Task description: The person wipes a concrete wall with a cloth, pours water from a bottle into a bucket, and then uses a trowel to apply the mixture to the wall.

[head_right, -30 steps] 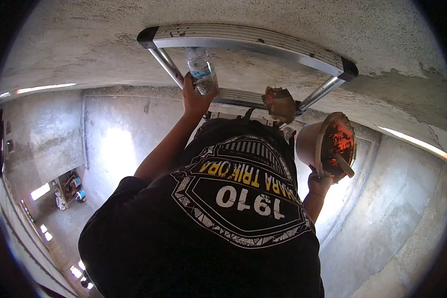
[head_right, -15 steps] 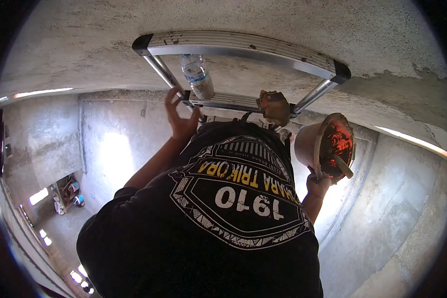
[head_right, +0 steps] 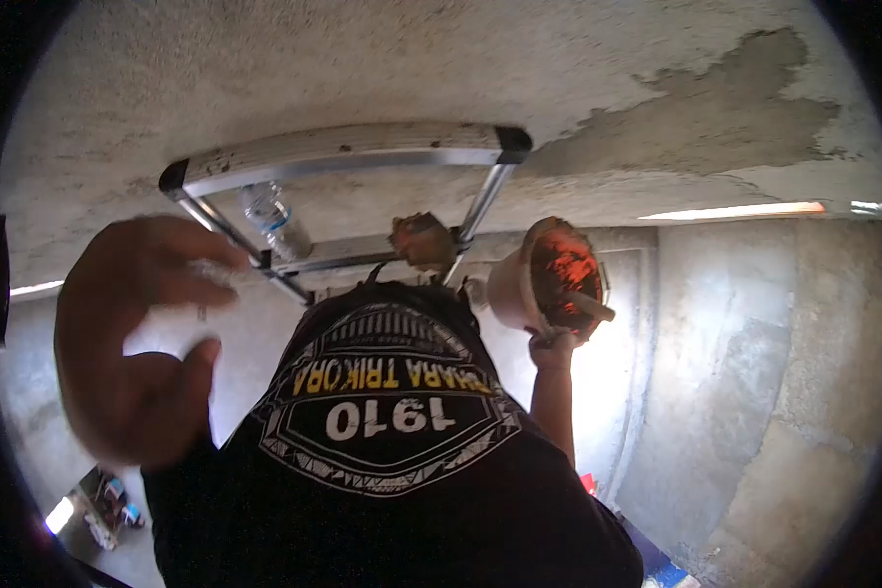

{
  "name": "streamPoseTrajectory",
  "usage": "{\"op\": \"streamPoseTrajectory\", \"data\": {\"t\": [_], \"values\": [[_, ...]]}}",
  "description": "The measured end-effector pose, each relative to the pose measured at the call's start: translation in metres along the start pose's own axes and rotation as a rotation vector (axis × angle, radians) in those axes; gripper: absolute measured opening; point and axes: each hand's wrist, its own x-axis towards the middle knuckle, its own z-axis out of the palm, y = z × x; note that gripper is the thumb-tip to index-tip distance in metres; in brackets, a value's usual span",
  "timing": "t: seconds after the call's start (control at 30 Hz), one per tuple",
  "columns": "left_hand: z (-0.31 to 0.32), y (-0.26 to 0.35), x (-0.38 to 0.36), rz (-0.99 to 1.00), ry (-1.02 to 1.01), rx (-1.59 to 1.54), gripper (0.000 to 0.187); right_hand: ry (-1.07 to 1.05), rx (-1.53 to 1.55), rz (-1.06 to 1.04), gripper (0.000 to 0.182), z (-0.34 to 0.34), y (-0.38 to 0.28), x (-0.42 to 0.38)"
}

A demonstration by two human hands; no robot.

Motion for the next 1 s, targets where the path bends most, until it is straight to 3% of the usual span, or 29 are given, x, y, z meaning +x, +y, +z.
{"op": "streamPoseTrajectory", "data": {"t": [0.03, 0.1, 0.17, 0.23, 0.33, 0.43, 0.5, 0.67, 0.77, 0.8, 0.87, 0.9, 1.0], "values": [[-0.005, 0.016, 0.004, 0.054, -0.071, 0.138, 0.025, -0.011, 0.096, 0.026, 0.042, 0.005, -0.003, -0.003], [-0.003, 0.032, 0.004, 0.124, 0.048, 0.228, 0.020, -0.046, 0.292, 0.099, 0.045, 0.025, -0.019, -0.017], [-0.019, 0.053, 0.015, 0.175, -0.138, 0.337, 0.014, -0.038, 0.210, 0.060, 0.048, 0.035, -0.035, -0.028], [-0.017, 0.057, 0.021, 0.174, -0.129, 0.367, 0.011, -0.210, -1.201, -0.471, 0.045, 0.029, -0.038, -0.028], [-0.017, 0.065, 0.019, 0.094, -0.056, 0.309, 0.011, -0.261, -1.303, -0.451, 0.043, 0.029, -0.042, -0.028], [-0.027, 0.076, 0.018, 0.022, -0.101, 0.301, 0.012, -0.176, -1.271, -0.573, 0.042, 0.014, -0.022, -0.016], [-0.032, 0.078, 0.015, -0.025, -0.152, 0.299, 0.013, -0.191, -0.787, -0.400, 0.041, -0.020, 0.019, 0.015], [-0.031, 0.079, 0.017, 0.016, -0.181, 0.300, 0.013, -0.182, -1.141, -0.452, 0.039, -0.008, -0.014, -0.001], [-0.029, 0.074, 0.029, 0.124, -0.183, 0.313, 0.014, -0.103, -1.115, -0.886, 0.041, 0.033, -0.033, -0.024], [-0.027, 0.072, 0.032, 0.170, -0.182, 0.316, 0.014, -0.063, -1.105, -0.893, 0.041, 0.038, -0.037, -0.027], [0.015, 0.028, 0.034, 0.233, 0.072, 0.061, 0.014, 0.021, -0.819, -0.675, 0.039, 0.045, -0.043, -0.029], [0.020, 0.025, 0.062, 0.110, -0.129, -0.064, 0.015, 0.069, -0.664, -0.569, 0.038, 0.048, -0.046, -0.030], [0.084, -0.021, 0.107, -0.057, -0.317, -0.188, 0.025, 0.184, -0.171, -0.278, 0.035, 0.054, -0.054, -0.031]]}}
